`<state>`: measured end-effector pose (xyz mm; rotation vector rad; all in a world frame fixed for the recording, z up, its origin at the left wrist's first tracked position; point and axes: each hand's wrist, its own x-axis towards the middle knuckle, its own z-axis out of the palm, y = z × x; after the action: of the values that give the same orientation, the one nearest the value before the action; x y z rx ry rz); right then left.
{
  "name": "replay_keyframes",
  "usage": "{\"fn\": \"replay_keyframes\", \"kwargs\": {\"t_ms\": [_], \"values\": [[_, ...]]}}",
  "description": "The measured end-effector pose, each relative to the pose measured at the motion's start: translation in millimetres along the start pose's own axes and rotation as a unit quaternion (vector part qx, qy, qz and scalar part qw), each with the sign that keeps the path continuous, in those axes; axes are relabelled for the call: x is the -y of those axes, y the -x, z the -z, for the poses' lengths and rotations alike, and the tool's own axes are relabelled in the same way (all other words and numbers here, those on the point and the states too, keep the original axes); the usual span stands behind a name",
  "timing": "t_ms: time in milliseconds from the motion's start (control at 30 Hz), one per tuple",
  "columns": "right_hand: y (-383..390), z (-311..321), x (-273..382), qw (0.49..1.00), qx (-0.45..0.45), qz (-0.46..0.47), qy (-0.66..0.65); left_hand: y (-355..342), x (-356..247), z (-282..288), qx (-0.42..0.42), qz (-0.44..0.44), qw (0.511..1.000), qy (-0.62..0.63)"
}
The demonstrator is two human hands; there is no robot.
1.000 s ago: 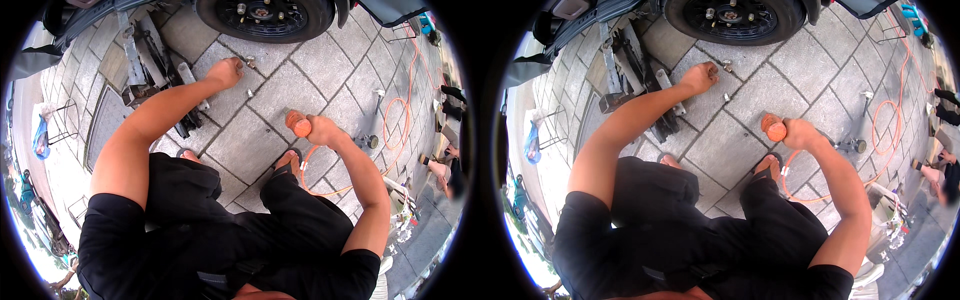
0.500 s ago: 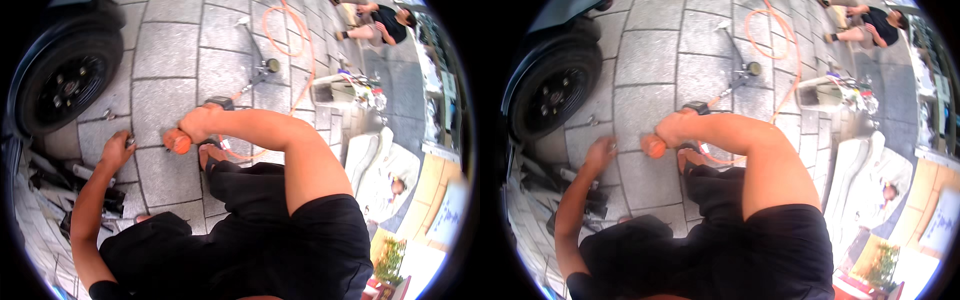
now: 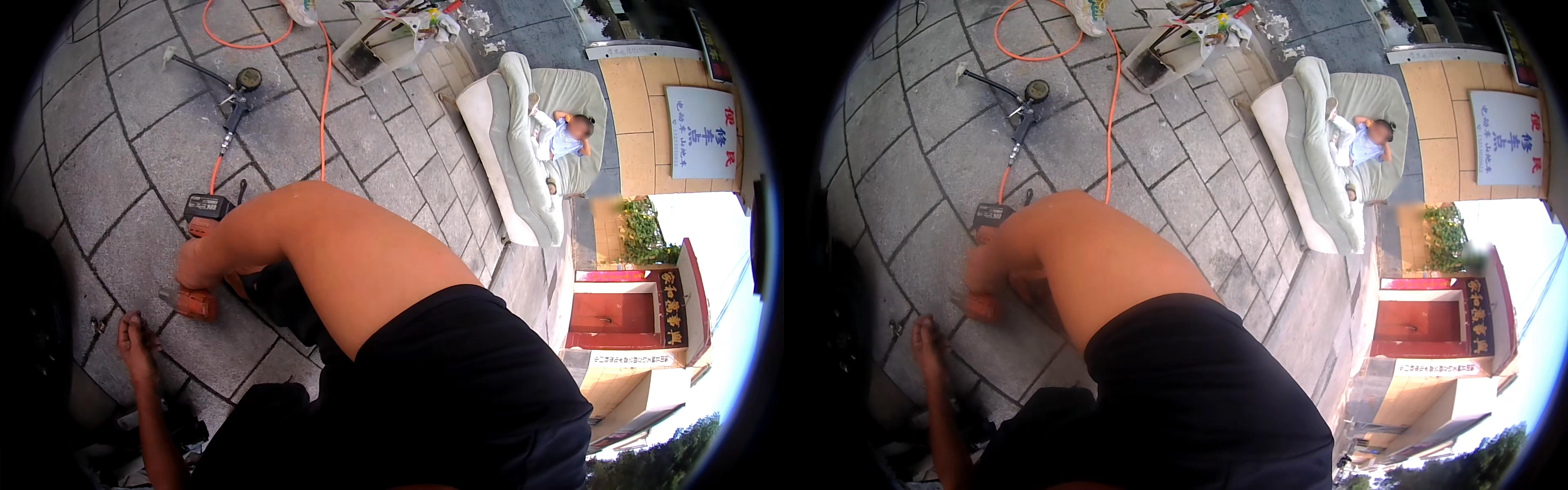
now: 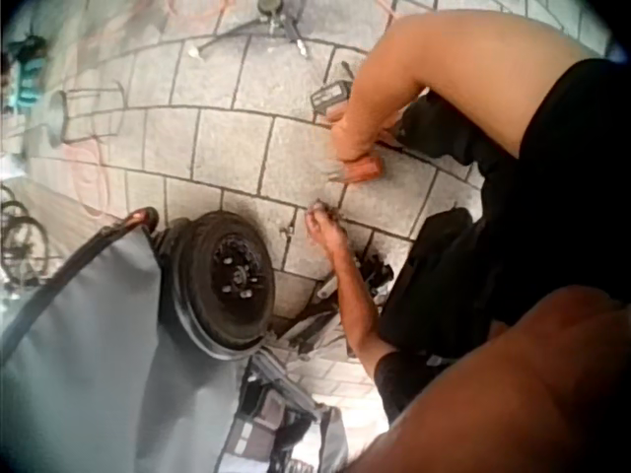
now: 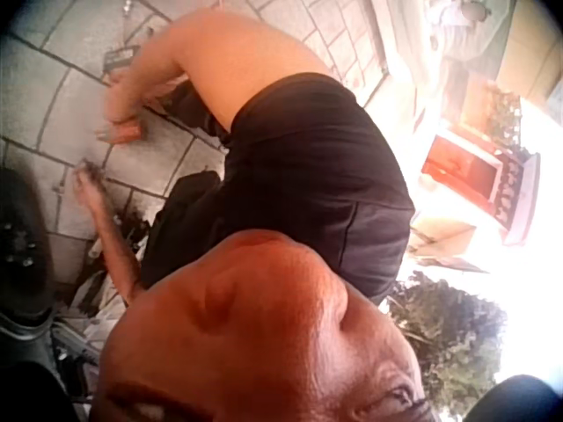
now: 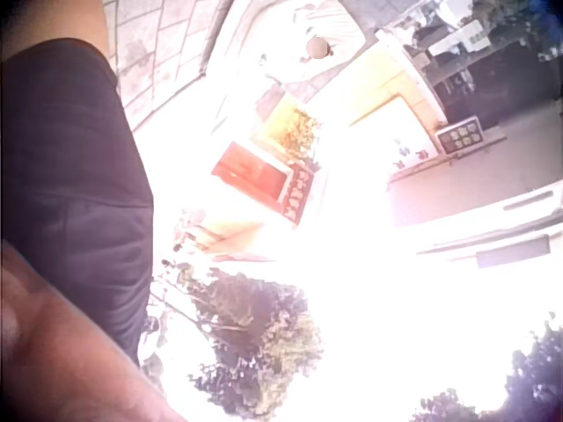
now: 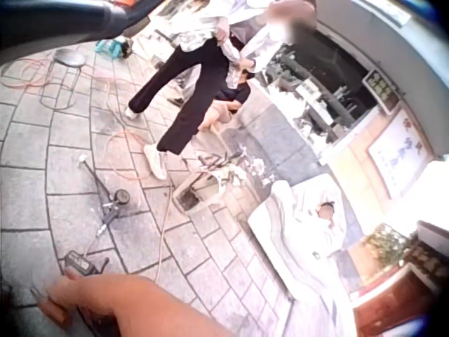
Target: The person uses a cordless impact wrench to loosen and remove lug nuts from a vehicle wheel. They then use a tire inflator to check or adjust tire pressure before removing the wheel from the hub.
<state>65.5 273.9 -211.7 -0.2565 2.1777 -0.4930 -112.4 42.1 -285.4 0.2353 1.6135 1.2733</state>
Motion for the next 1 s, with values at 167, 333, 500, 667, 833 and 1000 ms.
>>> {"fn": "replay_keyframes", "kwargs": {"t_ms": [167, 333, 500, 667, 833, 1000], "values": [[8, -19, 13, 1.000, 0.014, 0.014, -0.020, -6, -2, -15, 0.058, 0.007, 0.998, 0.038], [8, -1, 6, 0.997, -0.067, -0.004, -0.034, -7, -9, -26, 0.064, 0.034, 0.990, 0.119], [-6, 81, 33, 0.950, -0.280, -0.068, -0.123, -4, -50, -25, -0.015, 0.090, 0.960, 0.265], [-56, 116, 55, 0.903, -0.416, -0.041, -0.099, 3, -78, -9, -0.019, 0.046, 0.933, 0.358], [-83, 139, 75, 0.876, -0.467, -0.036, -0.113, 11, -106, 8, -0.071, -0.013, 0.926, 0.369], [-121, 149, 93, 0.753, -0.568, -0.025, -0.331, 30, -109, 29, -0.090, -0.054, 0.907, 0.408]]}}
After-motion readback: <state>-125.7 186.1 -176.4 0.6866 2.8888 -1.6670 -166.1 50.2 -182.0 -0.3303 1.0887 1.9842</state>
